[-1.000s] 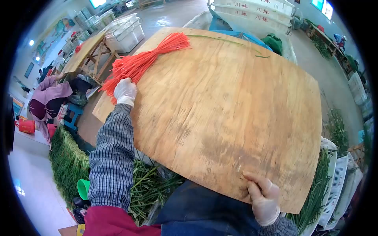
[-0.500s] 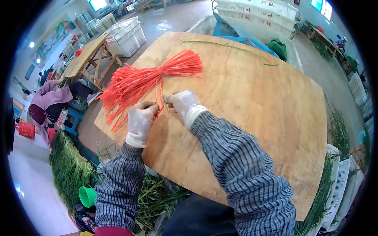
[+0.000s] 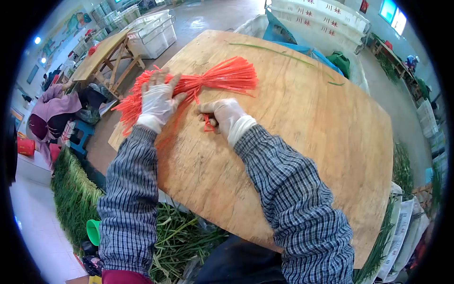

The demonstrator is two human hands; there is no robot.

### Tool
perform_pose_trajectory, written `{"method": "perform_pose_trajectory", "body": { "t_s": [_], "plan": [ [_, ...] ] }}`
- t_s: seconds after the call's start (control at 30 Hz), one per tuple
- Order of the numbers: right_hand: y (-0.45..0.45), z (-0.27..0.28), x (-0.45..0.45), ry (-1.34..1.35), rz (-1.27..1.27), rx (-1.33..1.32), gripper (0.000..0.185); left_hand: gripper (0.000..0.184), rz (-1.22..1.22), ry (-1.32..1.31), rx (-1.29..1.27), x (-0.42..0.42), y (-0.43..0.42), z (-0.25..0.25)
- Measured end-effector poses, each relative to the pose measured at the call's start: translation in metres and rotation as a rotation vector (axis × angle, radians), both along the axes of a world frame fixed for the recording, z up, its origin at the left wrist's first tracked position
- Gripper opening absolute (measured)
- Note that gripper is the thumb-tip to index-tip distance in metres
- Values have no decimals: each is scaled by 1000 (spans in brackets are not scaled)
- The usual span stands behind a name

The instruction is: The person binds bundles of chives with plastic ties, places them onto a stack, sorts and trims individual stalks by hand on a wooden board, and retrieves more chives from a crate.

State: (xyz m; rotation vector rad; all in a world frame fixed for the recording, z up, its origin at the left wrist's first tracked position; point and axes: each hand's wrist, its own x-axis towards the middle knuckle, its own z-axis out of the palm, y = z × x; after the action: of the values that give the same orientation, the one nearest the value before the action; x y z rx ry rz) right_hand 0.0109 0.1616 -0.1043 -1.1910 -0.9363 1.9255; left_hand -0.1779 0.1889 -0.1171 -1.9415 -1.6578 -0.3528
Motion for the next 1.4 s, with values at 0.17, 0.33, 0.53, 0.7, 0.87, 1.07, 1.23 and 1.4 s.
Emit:
{"method": "perform_pose_trajectory", "body": {
  "t_s": [0.17,0.33,0.53,0.7,0.87,1.07,1.23,1.4],
  "plan": [
    [-25,-6,6,-150,15,157,11,46,75,-80,-263,10,37,-22],
    [-102,11,61,-494,114,681,11,41,176,-39,-234,19,39,-22],
    [-209,59,206,-381,-540,81,11,39,167,-33,-213,20,43,-26],
    [-278,56,294,-122,-1041,252,19,54,225,146,-216,45,17,-4],
    [-283,0,313,-8,-1241,142,18,50,-71,3,-37,94,-49,20],
    [-220,-58,304,296,-1358,190,11,44,-427,-102,-135,125,-126,24],
    [-177,-39,272,642,-1327,41,7,40,-534,-190,-257,140,-165,28],
    [-152,-61,262,786,-1180,-22,8,39,-615,-269,-252,163,-192,33]
  ]
}}
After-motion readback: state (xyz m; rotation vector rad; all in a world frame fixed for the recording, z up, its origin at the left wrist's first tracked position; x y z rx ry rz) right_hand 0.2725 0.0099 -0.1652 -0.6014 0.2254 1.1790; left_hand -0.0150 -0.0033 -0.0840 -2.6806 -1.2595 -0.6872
